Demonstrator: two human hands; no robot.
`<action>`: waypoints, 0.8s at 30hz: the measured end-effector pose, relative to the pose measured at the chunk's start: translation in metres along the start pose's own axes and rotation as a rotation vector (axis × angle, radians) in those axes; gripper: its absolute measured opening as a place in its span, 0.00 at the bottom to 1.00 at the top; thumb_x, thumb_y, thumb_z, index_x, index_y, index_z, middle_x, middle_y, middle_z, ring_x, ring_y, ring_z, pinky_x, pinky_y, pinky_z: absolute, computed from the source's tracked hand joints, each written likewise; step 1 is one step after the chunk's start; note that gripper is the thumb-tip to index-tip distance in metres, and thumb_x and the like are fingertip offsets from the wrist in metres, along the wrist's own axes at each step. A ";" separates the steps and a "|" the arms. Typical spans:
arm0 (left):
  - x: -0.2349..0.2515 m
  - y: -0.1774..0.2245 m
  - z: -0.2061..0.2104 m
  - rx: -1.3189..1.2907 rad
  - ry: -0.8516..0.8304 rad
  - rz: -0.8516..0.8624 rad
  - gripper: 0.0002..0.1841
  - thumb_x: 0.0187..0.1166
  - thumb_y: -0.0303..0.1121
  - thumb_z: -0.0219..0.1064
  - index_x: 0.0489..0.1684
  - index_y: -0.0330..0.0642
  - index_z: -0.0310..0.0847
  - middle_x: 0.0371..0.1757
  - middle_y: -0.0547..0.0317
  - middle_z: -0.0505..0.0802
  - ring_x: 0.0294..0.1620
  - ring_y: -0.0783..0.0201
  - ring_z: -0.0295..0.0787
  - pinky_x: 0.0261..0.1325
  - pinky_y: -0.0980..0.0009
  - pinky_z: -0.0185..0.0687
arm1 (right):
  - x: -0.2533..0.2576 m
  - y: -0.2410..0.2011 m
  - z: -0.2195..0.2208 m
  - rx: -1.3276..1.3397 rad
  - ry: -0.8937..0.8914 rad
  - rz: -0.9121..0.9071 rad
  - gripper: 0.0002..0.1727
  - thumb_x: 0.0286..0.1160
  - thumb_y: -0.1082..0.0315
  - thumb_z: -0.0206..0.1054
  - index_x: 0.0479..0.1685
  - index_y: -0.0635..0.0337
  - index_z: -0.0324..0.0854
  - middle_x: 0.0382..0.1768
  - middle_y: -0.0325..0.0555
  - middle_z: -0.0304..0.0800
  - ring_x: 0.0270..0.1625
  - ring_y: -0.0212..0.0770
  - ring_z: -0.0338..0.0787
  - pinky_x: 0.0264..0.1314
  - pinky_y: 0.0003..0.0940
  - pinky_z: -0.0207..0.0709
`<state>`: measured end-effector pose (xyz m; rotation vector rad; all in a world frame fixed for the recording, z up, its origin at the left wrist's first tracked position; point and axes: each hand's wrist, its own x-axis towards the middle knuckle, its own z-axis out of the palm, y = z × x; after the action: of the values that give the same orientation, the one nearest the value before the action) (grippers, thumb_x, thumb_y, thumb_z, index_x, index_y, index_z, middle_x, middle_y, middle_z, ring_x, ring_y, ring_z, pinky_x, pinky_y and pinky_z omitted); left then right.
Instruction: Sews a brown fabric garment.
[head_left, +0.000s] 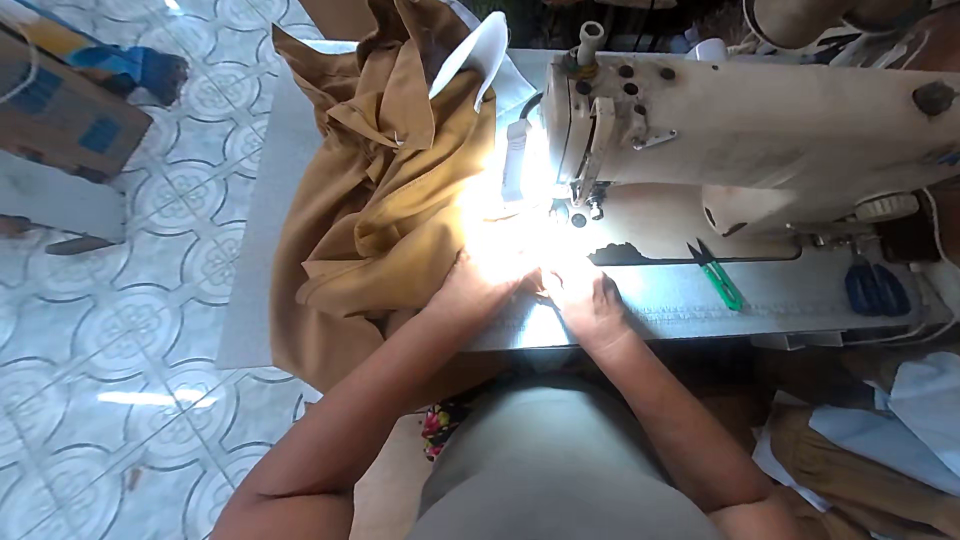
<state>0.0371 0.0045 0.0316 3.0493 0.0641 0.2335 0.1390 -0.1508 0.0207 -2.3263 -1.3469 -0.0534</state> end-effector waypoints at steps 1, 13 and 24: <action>0.001 -0.001 0.000 -0.008 0.013 0.008 0.16 0.78 0.20 0.64 0.57 0.50 0.91 0.59 0.46 0.90 0.66 0.40 0.83 0.66 0.42 0.76 | 0.000 0.000 0.000 -0.003 0.005 -0.004 0.09 0.74 0.72 0.70 0.49 0.64 0.91 0.44 0.57 0.94 0.46 0.55 0.95 0.49 0.48 0.90; 0.029 -0.032 0.012 -0.093 0.082 -0.064 0.19 0.84 0.24 0.59 0.64 0.57 0.88 0.63 0.52 0.90 0.66 0.45 0.86 0.64 0.43 0.81 | 0.032 0.007 0.003 0.001 -0.014 0.025 0.13 0.70 0.72 0.74 0.52 0.64 0.90 0.50 0.61 0.91 0.52 0.58 0.93 0.54 0.52 0.86; 0.032 -0.036 0.015 -0.255 0.082 -0.256 0.17 0.83 0.24 0.58 0.65 0.46 0.86 0.60 0.43 0.91 0.67 0.40 0.85 0.72 0.42 0.75 | 0.016 0.017 0.002 0.325 0.043 0.248 0.11 0.84 0.67 0.64 0.43 0.66 0.89 0.35 0.55 0.91 0.36 0.49 0.92 0.43 0.48 0.87</action>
<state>0.0694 0.0407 0.0190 2.7420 0.3944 0.3206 0.1610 -0.1442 0.0168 -2.1793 -0.9565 0.1780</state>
